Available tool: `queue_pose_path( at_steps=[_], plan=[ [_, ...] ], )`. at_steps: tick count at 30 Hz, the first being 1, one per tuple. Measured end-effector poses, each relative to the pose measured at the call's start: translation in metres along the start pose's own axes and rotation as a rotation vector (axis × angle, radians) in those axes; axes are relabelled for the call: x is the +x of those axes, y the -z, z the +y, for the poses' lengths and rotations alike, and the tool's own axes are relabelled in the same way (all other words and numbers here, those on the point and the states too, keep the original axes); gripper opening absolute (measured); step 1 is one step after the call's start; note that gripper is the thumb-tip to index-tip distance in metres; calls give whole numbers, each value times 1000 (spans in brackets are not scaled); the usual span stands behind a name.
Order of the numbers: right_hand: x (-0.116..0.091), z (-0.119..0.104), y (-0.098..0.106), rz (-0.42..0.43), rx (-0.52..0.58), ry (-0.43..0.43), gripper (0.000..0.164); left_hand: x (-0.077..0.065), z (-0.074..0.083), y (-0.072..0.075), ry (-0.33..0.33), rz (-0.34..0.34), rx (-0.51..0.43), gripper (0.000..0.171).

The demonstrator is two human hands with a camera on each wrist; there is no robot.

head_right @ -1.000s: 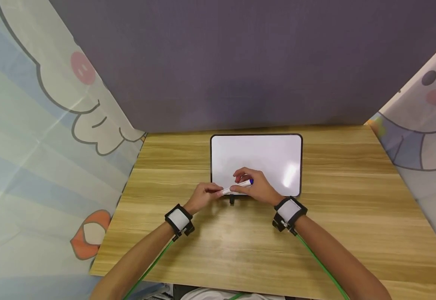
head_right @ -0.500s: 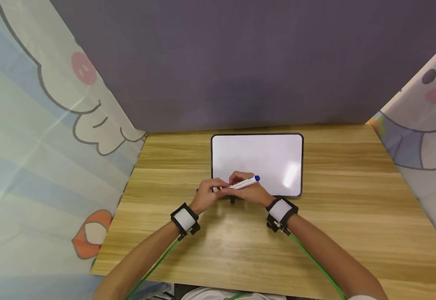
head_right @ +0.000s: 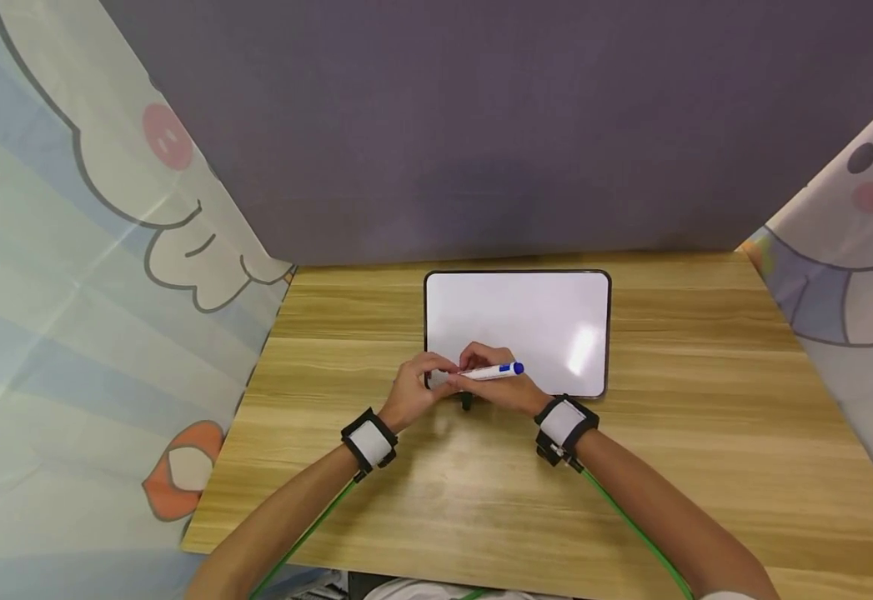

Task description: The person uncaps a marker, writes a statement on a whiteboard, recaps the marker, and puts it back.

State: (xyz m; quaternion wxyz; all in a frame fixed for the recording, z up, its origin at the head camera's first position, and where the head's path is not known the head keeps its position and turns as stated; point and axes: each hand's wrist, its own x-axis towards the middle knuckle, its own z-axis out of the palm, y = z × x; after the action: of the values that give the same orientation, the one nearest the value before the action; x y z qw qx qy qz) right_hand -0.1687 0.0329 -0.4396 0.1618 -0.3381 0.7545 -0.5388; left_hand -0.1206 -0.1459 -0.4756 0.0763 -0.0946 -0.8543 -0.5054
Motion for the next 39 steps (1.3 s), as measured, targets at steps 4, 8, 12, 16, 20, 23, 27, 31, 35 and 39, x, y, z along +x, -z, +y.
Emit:
queue_pose_path(
  at_steps=[4, 8, 12, 16, 20, 23, 27, 31, 35, 39],
  plan=[
    [3, -1, 6, 51, 2, -38, 11, 3, -3, 2, -30, 107, 13, 26],
    [8, 2, 9, 117, 19, 47, 11, 10, -5, 7, 16, 272, 15, 28],
    [13, 5, 9, 173, -7, 128, 11, 18, -7, 11, 123, 357, 16, 33],
    [19, 7, 10, 214, -45, 167, 11, 24, -8, 14, 211, 358, 11, 40],
    [25, 7, 9, 259, -92, 186, 14, 28, -8, 14, 272, 329, 6, 46],
    [31, 7, 8, 291, -114, 197, 15, 32, -8, 14, 284, 308, 19, 47],
    [37, 7, 7, 313, -125, 208, 15, 38, -9, 14, 273, 279, 39, 49],
    [41, 8, 3, 313, -118, 225, 16, 39, -8, 14, 278, 242, 45, 52],
    [48, 8, -1, 330, -105, 246, 17, 42, -9, 12, 305, 209, 37, 54],
    [55, 12, -7, 320, -77, 271, 18, 45, -10, 11, 330, 180, 26, 52]
  ],
)
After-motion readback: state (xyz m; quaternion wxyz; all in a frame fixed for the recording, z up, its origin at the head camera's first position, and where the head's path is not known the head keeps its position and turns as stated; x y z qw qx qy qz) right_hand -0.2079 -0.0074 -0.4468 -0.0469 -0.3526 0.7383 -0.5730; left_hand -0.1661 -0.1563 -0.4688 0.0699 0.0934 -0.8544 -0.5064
